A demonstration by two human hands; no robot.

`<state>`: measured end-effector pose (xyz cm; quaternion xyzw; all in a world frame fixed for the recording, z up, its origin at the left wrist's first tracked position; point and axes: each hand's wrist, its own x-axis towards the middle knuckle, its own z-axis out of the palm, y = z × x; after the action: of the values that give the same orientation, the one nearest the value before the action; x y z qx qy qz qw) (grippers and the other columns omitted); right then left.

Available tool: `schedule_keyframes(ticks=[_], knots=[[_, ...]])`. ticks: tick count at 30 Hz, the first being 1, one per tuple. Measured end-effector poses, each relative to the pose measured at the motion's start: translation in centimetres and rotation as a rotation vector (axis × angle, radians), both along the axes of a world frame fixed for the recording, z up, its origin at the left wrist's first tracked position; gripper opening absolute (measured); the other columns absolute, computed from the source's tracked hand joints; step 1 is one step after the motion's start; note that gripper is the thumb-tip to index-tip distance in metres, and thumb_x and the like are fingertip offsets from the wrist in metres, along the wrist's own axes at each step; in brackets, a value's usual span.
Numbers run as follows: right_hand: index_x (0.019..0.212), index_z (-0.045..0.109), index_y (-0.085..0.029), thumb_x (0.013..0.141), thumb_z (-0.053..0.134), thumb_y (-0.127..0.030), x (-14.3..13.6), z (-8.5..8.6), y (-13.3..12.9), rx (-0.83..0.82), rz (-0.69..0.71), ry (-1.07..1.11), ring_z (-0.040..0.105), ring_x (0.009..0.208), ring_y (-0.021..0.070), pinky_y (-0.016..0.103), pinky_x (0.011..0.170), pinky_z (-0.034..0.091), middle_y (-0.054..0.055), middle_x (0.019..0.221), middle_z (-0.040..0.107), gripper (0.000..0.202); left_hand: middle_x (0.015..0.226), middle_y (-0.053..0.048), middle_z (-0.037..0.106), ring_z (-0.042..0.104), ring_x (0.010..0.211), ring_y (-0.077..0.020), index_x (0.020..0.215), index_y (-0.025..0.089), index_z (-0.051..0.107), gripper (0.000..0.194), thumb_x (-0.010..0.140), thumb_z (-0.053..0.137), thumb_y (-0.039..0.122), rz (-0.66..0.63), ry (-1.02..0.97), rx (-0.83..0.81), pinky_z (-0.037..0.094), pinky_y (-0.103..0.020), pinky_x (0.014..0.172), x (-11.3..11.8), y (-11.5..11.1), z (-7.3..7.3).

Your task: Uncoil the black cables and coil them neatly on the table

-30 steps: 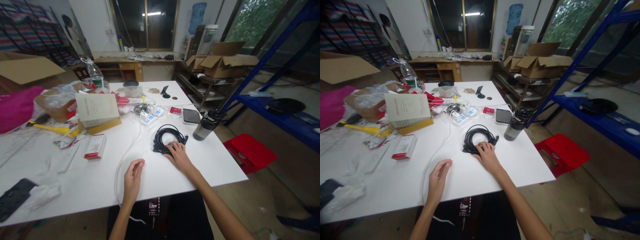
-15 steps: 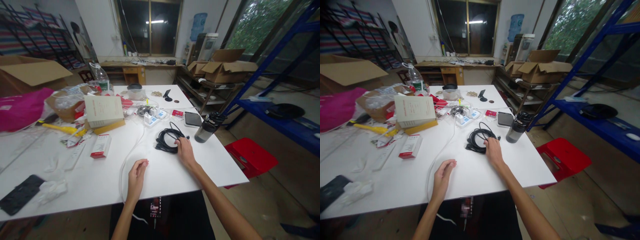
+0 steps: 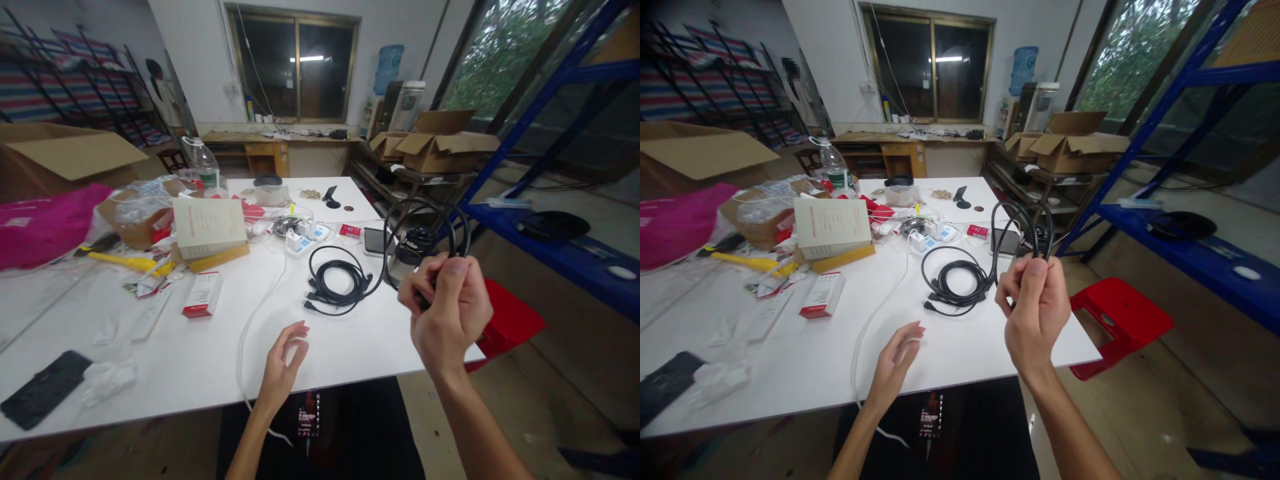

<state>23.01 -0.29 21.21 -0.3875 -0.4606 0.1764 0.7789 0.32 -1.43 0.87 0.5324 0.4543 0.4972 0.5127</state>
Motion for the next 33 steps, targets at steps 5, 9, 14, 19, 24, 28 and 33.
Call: schedule_keyframes(ticks=[5,9,14,19,24,28,33], knots=[[0.099,0.052,-0.026,0.115,0.046,-0.047,-1.3,-5.4,-4.4,-0.254,0.167,-0.032,0.034,0.048,0.0076,0.017,0.04,0.027,-0.009,0.068,0.038,0.027,0.142,-0.016,0.071,0.069,0.13,-0.0299,0.148,0.024,0.062,0.053,0.101,0.071,0.047,-0.221,-0.094,-0.134,0.053,-0.047,0.116,1.6,-4.4,0.4],[0.095,0.05,-0.025,0.116,0.042,-0.041,-1.3,-11.1,-6.0,-0.458,0.289,-0.379,0.046,0.055,0.0114,0.023,0.049,0.037,-0.006,0.069,0.047,0.028,0.137,-0.016,0.074,0.074,0.122,-0.0322,0.145,0.024,0.066,0.054,0.099,0.071,0.053,-0.101,-0.204,-0.257,0.061,-0.048,0.106,2.0,-5.7,0.1],[0.103,0.054,-0.023,0.116,0.04,-0.036,-2.2,-16.4,-4.8,-0.412,0.221,-1.07,0.062,0.081,0.0213,0.034,0.071,0.051,0.004,0.093,0.064,0.024,0.126,-0.017,0.079,0.078,0.111,-0.0333,0.136,0.019,0.072,0.065,0.091,0.075,0.066,0.04,-0.138,-0.285,0.067,-0.047,0.094,1.0,-4.7,-0.4],[0.108,0.054,-0.021,0.111,0.056,-0.041,-4.0,-19.4,-3.9,-0.35,0.333,-1.326,0.063,0.095,0.0268,0.042,0.087,0.052,0.007,0.103,0.067,0.02,0.109,-0.013,0.082,0.079,0.092,-0.0293,0.119,0.019,0.079,0.054,0.093,0.071,0.066,-0.08,0.025,-0.251,0.067,-0.044,0.088,-0.1,-4.1,0.2],[0.104,0.051,-0.022,0.11,0.058,-0.04,-4.4,-20.9,-4.4,-0.34,0.379,-1.294,0.063,0.083,0.0239,0.04,0.087,0.05,0.002,0.09,0.066,0.02,0.09,-0.008,0.081,0.077,0.08,-0.0268,0.104,0.02,0.081,0.047,0.094,0.07,0.065,-0.027,0.203,-0.174,0.064,-0.034,0.072,-0.8,-4.6,0.5],[0.104,0.051,-0.022,0.111,0.056,-0.039,-4.2,-21.4,-4.7,-0.373,0.37,-1.265,0.064,0.082,0.0237,0.039,0.084,0.049,0.002,0.089,0.067,0.018,0.099,-0.009,0.083,0.079,0.093,-0.0294,0.102,0.023,0.083,0.039,0.094,0.072,0.06,0.056,0.287,-0.077,0.064,-0.037,0.086,-1.4,-5.6,0.2],[0.099,0.053,-0.023,0.11,0.058,-0.037,-4.5,-21.8,-5.0,-0.376,0.323,-1.215,0.065,0.085,0.0246,0.041,0.088,0.05,0.003,0.09,0.067,0.018,0.087,-0.006,0.08,0.076,0.08,-0.0252,0.094,0.026,0.083,0.028,0.096,0.072,0.052,0.037,0.366,0.017,0.062,-0.034,0.08,-2.3,-7.5,-0.6]])
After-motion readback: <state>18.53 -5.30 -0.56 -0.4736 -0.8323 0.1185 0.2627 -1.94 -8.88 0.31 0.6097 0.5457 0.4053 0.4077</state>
